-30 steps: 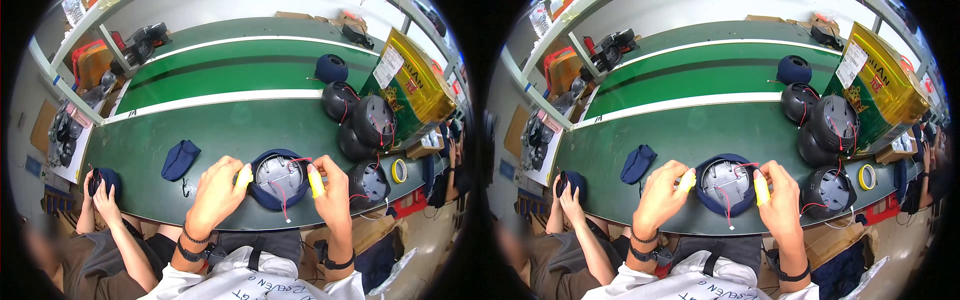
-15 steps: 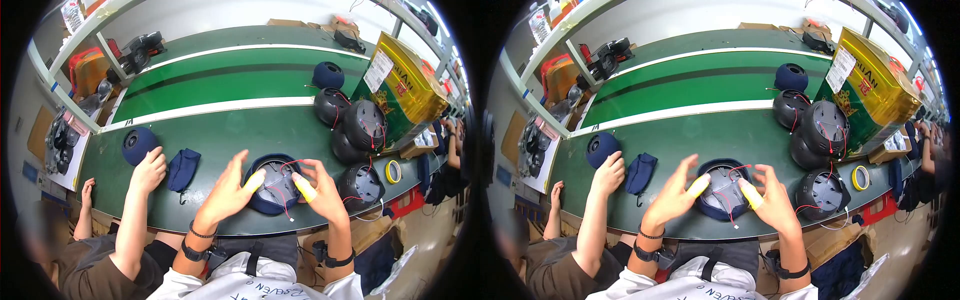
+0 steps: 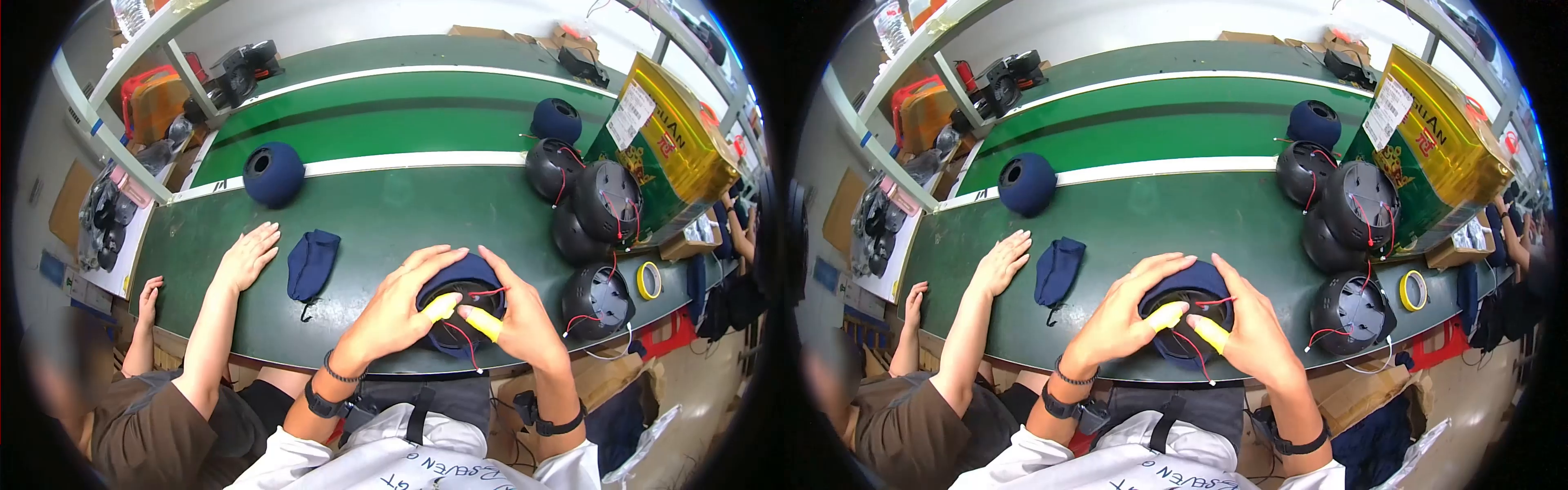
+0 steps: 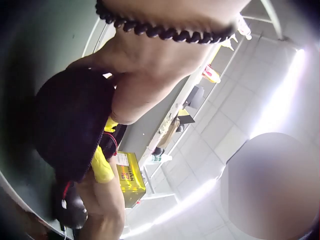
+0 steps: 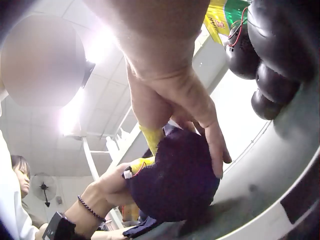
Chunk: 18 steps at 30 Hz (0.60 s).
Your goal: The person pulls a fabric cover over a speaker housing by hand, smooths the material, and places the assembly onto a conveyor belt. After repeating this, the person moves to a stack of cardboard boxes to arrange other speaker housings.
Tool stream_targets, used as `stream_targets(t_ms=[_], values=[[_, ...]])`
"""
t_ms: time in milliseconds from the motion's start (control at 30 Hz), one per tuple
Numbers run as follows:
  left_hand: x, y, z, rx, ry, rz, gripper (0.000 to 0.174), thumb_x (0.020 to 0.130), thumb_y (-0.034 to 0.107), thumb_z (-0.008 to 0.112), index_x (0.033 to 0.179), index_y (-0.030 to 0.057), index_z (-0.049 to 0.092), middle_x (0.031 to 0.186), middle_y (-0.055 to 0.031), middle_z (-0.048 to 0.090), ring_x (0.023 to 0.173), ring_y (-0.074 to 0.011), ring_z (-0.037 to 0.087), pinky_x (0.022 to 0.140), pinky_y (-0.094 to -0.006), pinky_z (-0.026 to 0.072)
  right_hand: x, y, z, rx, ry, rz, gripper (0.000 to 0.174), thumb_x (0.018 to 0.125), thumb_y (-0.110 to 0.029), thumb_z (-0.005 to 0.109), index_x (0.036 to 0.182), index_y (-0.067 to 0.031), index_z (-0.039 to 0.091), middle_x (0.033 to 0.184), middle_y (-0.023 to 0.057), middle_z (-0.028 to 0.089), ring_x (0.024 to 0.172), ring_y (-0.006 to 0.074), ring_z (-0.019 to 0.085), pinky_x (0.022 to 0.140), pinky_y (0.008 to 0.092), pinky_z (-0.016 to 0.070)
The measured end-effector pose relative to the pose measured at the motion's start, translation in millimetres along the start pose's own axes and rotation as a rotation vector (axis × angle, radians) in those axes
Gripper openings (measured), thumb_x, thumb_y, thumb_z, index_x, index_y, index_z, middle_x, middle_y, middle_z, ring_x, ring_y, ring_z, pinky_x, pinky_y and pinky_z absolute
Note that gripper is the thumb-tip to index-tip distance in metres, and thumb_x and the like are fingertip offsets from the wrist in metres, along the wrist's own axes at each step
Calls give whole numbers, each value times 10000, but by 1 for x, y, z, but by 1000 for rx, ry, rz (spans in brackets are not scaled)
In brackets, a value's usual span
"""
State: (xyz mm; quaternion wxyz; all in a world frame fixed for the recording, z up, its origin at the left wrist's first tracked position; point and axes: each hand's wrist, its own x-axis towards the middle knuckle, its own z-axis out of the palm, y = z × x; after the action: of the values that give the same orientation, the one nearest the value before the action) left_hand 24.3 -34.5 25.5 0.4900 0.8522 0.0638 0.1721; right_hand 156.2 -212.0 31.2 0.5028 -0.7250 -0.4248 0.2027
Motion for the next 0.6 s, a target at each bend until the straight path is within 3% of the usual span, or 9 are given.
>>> stream_targets(t_ms=[267, 433, 600], values=[[-15, 10, 1, 122, 6, 11, 705, 902, 165, 760, 1544, 98, 478, 1585, -212, 426, 1427, -402, 479, 1171, -452, 409, -4, -12, 6, -79, 38, -50, 735, 798, -93, 865, 1454, -13, 542, 1347, 229, 645, 1192, 360, 673, 1001, 405, 541], [-22, 15, -3, 34, -28, -42, 743, 840, 20, 729, 1537, 126, 495, 1598, -208, 419, 1423, -413, 487, 1149, -445, 442, -4, -16, 10, -125, 95, -68, 685, 732, -44, 890, 1364, -24, 629, 1329, 223, 669, 1239, 378, 659, 1014, 424, 556], [-24, 8, 9, -42, 160, 27, 721, 738, -116, 636, 1425, 99, 612, 1539, -221, 504, 1390, -394, 538, 1138, -433, 449, -5, -10, 20, -182, 212, -164, 633, 712, 13, 872, 1310, -33, 668, 1319, 231, 676, 1282, 388, 632, 1024, 446, 564]])
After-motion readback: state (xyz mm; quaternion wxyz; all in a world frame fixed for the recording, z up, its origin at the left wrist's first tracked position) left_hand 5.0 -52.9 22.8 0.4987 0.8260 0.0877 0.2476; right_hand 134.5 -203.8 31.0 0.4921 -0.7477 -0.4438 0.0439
